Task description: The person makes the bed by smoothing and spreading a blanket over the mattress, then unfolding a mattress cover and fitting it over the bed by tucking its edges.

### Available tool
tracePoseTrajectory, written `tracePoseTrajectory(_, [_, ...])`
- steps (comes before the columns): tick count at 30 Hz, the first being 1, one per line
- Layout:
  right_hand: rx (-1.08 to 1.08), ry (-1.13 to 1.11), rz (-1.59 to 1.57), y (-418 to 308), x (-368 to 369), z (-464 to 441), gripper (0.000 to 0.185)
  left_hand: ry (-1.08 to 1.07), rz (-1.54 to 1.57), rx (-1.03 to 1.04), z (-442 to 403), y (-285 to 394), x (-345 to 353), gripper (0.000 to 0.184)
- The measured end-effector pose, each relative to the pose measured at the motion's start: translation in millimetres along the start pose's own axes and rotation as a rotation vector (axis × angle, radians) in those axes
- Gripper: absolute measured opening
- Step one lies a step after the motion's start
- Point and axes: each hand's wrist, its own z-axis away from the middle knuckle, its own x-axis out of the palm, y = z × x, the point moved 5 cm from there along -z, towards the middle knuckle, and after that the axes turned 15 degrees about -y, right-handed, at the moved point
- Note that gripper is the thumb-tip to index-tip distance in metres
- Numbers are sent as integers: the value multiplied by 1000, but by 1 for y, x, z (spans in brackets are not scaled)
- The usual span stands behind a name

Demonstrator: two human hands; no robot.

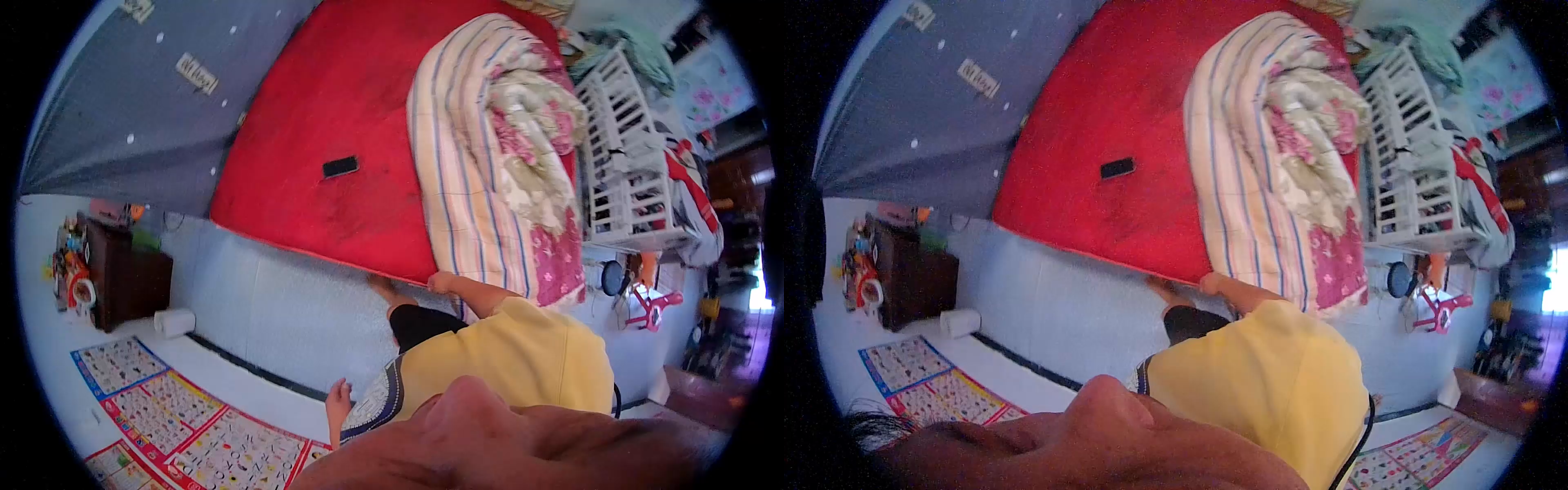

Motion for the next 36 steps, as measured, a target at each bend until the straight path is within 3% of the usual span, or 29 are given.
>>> tracePoseTrajectory(3, [72, 10, -88, 6, -24, -51, 26, -107, -136, -105, -32, 35, -16, 31])
tracePoseTrajectory(5, [94, -19, -192, 6, -51, -96, 24, -141, -84, -63, -47, 21, -19, 33])
tracePoseTrajectory(9, [129, 60, -51, 3, -144, -207, 26, -192, 96, -109, -73, 10, -24, 34])
tracePoseTrajectory(11, [205, 256, -162, -8, -220, -234, 30, -185, 232, -210, -84, 15, -23, 35])
tracePoseTrajectory(15, [324, 405, 118, -16, -369, -295, 29, -155, 488, -375, -113, 26, -20, 35])
tracePoseTrajectory(17, [350, 707, 290, 1, -406, -330, 44, -133, 593, -428, -127, 29, -17, 36])
tracePoseTrajectory(20, [454, 610, 398, 16, -437, -360, 66, -108, 727, -493, -140, 30, -11, 36])
tracePoseTrajectory(24, [512, 324, 257, 22, -418, -376, 82, -93, 838, -510, -152, 32, -8, 37])
tracePoseTrajectory(25, [520, 387, 278, 8, -407, -363, 78, -92, 862, -507, -155, 30, -9, 37])
tracePoseTrajectory(26, [481, 349, 96, 1, -391, -346, 72, -95, 888, -498, -157, 28, -8, 38])
tracePoseTrajectory(29, [458, 342, -266, -9, -304, -304, 67, -94, 1138, -392, -163, 18, -7, 38])
tracePoseTrajectory(31, [444, 244, -383, -20, -244, -267, 71, -102, 1206, -314, -168, 51, -16, 39])
tracePoseTrajectory(32, [432, 259, -380, -26, -214, -248, 73, -144, 665, -470, -169, 64, -25, 38])
tracePoseTrajectory(35, [358, 2, -409, -50, -152, -170, 78, -181, 605, -370, -162, 43, -31, 36])
tracePoseTrajectory(36, [321, -55, -428, -56, -135, -143, 79, -222, 419, -322, -160, 52, -37, 34])
